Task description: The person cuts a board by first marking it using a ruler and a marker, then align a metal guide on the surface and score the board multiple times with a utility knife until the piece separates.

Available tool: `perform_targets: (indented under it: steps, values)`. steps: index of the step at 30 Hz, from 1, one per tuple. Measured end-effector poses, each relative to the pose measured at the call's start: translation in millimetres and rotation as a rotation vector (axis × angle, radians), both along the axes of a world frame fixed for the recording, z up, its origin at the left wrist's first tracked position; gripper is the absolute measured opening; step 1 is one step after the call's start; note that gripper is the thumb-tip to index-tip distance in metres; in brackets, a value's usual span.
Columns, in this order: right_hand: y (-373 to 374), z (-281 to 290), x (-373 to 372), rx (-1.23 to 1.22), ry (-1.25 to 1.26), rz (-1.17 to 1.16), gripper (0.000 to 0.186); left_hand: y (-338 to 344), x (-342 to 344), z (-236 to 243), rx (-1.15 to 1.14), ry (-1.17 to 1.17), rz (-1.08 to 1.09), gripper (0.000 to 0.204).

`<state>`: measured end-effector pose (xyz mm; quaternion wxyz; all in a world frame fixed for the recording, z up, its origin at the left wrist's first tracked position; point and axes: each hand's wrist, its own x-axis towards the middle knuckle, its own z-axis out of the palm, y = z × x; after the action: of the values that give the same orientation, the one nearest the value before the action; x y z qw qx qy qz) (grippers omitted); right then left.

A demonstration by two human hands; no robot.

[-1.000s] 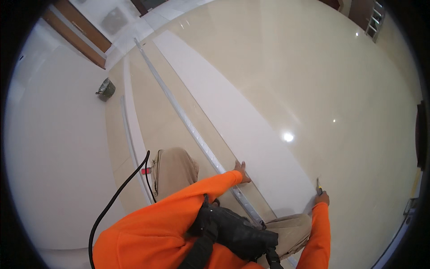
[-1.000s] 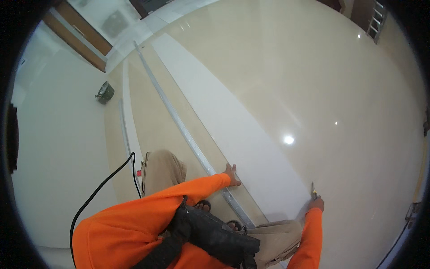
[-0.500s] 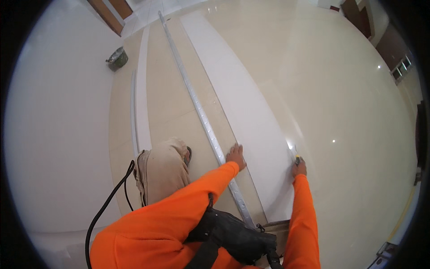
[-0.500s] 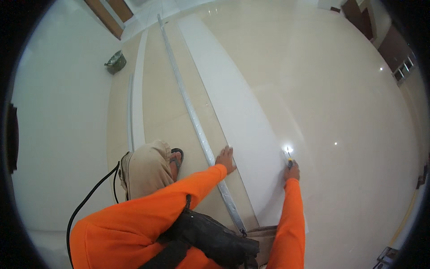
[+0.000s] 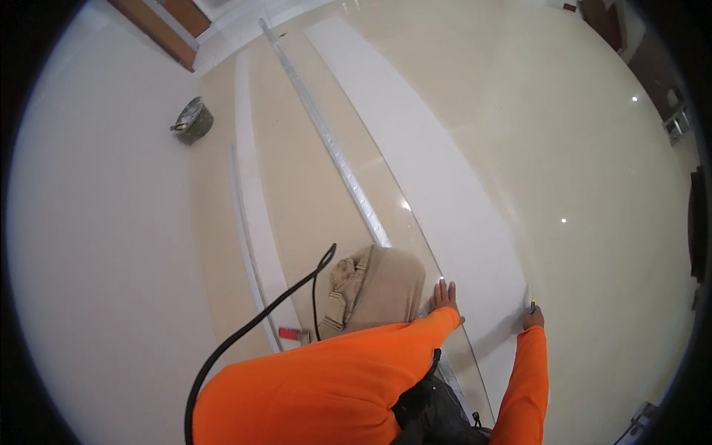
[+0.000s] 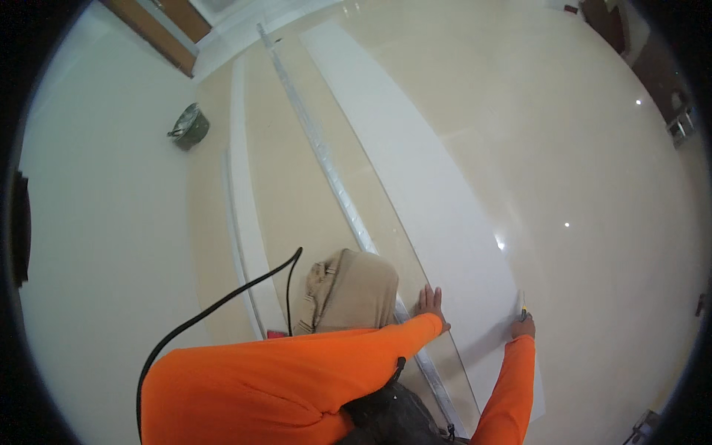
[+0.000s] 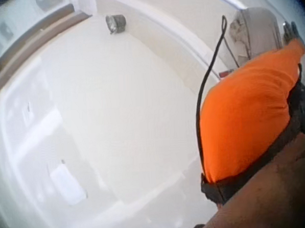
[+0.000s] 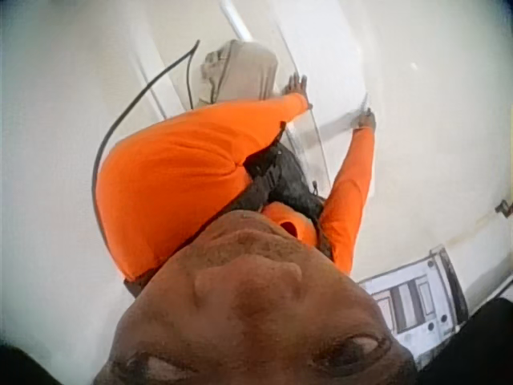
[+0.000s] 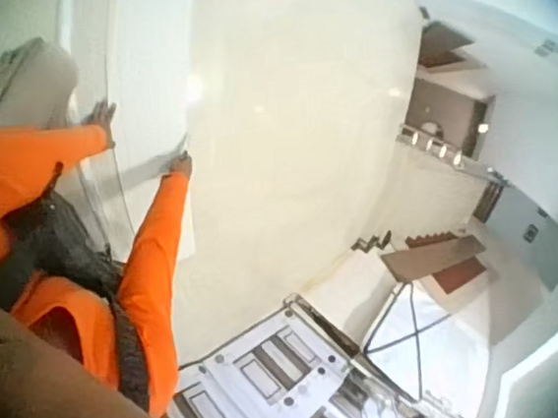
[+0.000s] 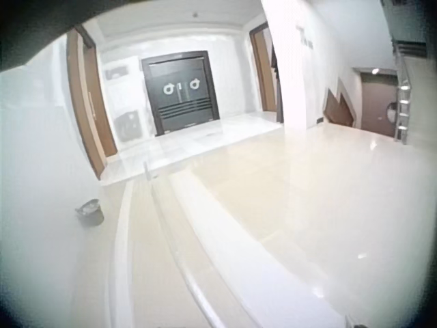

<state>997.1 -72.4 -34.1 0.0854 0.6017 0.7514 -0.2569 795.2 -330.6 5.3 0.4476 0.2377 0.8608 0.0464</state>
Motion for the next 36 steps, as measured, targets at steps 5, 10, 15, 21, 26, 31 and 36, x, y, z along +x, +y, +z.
perform_targets:
  steps: [5,10,15,21,26,31,36]
  values:
    - [-11,38,-82,0.052,0.183,0.285,0.043,-3,-13,-6,-0.017,-0.058,0.021,0.117]
    - [-40,64,-174,-0.148,0.147,0.238,0.041,-14,-32,15,-0.128,-0.148,0.034,0.102]
    - [-9,3,-206,0.069,0.229,0.172,0.043,23,-99,44,-0.03,-0.166,-0.034,0.082]
    - [-80,0,-304,0.144,-0.084,0.04,0.043,-93,-240,-38,0.016,0.023,-0.192,0.063]
    - [-46,-3,-285,0.278,-0.038,0.187,0.04,-64,-271,-7,0.115,0.222,-0.082,0.06]
    - [-67,14,-315,0.153,-0.123,0.124,0.034,-80,-279,-9,0.23,0.361,-0.22,0.086]
    - [-11,1,-315,0.124,-0.029,0.081,0.038,-52,-268,-8,0.154,0.288,-0.52,0.102]
